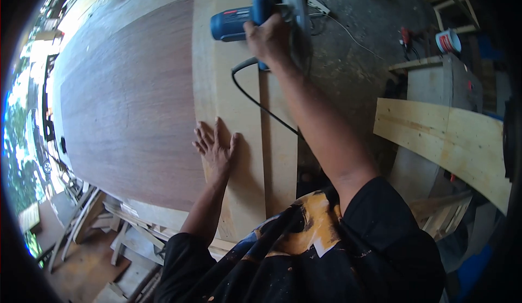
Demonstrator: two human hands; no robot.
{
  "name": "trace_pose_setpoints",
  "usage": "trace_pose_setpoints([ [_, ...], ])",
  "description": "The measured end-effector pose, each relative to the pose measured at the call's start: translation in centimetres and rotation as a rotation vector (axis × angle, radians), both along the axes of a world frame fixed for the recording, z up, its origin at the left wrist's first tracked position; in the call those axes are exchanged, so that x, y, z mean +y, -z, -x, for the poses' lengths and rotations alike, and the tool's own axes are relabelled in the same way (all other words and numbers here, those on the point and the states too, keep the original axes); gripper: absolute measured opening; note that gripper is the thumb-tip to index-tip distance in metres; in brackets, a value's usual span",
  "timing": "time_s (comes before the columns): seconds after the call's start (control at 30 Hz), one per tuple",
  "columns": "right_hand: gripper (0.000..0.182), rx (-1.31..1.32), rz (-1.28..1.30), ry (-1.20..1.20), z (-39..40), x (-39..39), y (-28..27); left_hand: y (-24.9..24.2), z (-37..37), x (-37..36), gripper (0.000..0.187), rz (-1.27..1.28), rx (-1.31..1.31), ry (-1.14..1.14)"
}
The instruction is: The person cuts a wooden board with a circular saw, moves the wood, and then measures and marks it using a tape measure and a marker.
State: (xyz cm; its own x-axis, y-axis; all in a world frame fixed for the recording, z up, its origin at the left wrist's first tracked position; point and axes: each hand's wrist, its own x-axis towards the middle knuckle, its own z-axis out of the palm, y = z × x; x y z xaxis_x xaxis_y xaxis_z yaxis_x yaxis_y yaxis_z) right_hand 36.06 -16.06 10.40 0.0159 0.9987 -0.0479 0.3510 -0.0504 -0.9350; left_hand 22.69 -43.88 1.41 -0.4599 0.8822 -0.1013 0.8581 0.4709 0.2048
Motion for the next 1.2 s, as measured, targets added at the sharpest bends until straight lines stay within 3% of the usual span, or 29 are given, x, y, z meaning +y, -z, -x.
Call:
trace_pose_setpoints([
  [0.2,0.048,-0.047,-0.12,0.046,0.4,0.0,-1.3,-0.4,0.1,0.3,0.073,0.017,0.029,0.028],
  [0.27,0.043,-0.261,0.044,0.023,0.2,-0.1,-2.8,-0.4,-0.3,0.1,0.072,0.006,0.012,0.034],
  [0.33,0.049,-0.503,0.049,-0.016,-0.2,0.4,-2.1,-0.1,0.2,0.0,0.07,-0.066,-0.01,0.041],
  [0.37,0.043,-0.525,-0.02,0.061,0.0,1.2,0.2,0.1,0.3,-0.1,0.071,-0.044,-0.005,0.043],
  [0.4,0.041,-0.542,0.014,0.012,0.1,0.9,-0.9,-0.2,0.4,-0.3,0.071,-0.053,-0.045,0.041],
  [0.47,0.036,-0.505,-0.019,0.092,0.3,1.6,0.7,-1.0,0.4,-0.3,0.072,-0.041,-0.037,0.032],
  [0.57,0.043,-0.51,0.029,0.082,1.0,0.0,-3.9,-1.8,0.3,-0.2,0.072,-0.003,-0.025,0.018],
  [0.63,0.024,-0.324,-0.024,0.084,1.2,0.4,-2.9,-1.8,0.6,0.2,0.072,0.003,-0.041,0.013],
  [0.73,0.019,-0.258,-0.037,0.075,1.3,0.7,-2.4,-1.6,0.4,-0.2,0.072,0.001,-0.07,0.021],
  [0.87,0.023,-0.286,-0.108,0.093,0.7,2.9,1.7,-1.3,0.6,-0.2,0.072,-0.034,-0.056,0.023],
  [0.9,0.042,-0.413,0.033,0.083,0.7,2.8,0.9,-1.5,0.6,-0.1,0.071,-0.035,-0.071,0.015],
  [0.97,0.041,-0.255,0.051,0.054,0.8,2.8,0.7,-1.0,0.6,-0.2,0.071,-0.034,-0.057,0.023],
  [1.03,0.039,-0.324,0.09,0.063,1.1,2.2,-0.9,-0.6,0.6,-0.2,0.072,-0.041,-0.004,0.035],
  [1.07,0.031,-0.239,0.024,0.085,1.2,2.3,-0.6,-0.6,0.5,-0.1,0.071,-0.039,-0.001,0.029],
  [1.1,0.031,-0.235,-0.102,0.132,1.1,4.2,3.2,-0.6,0.5,-0.1,0.068,-0.064,-0.008,0.034],
  [1.2,0.03,-0.185,-0.173,0.113,1.2,4.6,3.4,-0.9,0.3,0.2,0.068,-0.02,0.022,0.025],
])
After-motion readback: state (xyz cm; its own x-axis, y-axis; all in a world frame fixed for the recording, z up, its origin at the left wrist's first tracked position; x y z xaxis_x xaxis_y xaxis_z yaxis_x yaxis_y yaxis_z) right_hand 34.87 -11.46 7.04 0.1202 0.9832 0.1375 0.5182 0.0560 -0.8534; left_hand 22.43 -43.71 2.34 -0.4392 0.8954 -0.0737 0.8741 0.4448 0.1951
